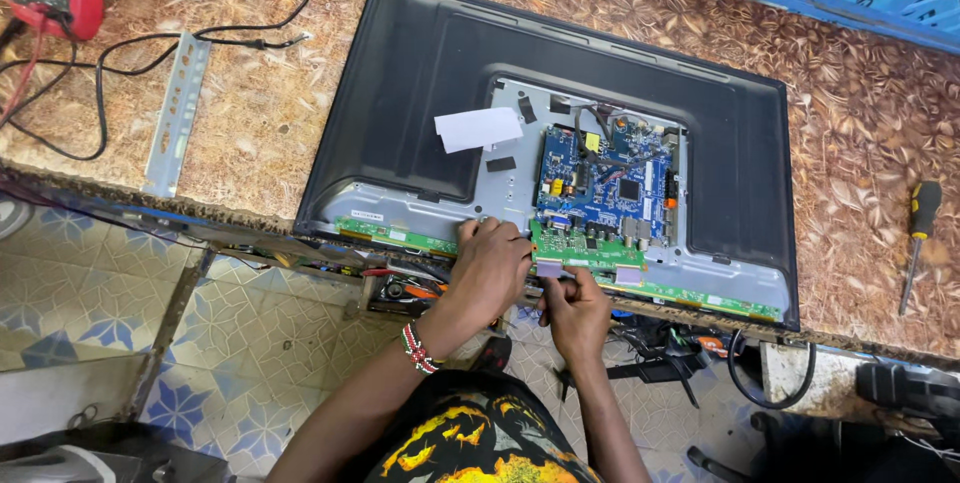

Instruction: The person removes a metal bracket from the back of a television and sets it aside. They then disconnect a ribbon cable and remove a green circuit board from the television's chassis, placing it on the workbench. Finally, the person picks up a small white plastic piece from the television frame.

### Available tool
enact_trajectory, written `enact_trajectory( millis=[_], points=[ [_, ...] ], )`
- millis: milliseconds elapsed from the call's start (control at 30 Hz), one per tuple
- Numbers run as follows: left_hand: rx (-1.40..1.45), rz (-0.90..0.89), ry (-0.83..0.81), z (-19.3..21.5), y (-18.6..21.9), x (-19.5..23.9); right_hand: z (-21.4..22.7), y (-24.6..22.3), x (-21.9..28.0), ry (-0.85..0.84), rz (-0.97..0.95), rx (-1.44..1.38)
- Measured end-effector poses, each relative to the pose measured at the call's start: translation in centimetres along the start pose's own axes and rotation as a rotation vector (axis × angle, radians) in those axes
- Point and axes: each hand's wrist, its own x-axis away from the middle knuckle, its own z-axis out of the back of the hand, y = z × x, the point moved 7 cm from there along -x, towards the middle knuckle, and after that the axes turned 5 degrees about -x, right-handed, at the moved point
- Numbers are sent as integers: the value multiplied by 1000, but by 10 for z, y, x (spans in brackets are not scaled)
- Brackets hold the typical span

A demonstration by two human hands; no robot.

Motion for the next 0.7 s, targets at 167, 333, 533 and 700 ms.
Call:
enact_trajectory(
  millis=[167, 333, 533, 700],
  points=[
    [-4, 19, -20, -1, 2, 1, 0, 17, -7, -45, -21, 88],
    [2, 10, -20, 0, 1, 1, -1, 5, -8, -74, -27, 151],
    [50, 10, -21, 3, 1, 2, -6, -21, -5, -128, -24, 278],
    [8, 27, -76, 2, 2, 3, -7, -31, -5, -152, 0, 294]
  ],
)
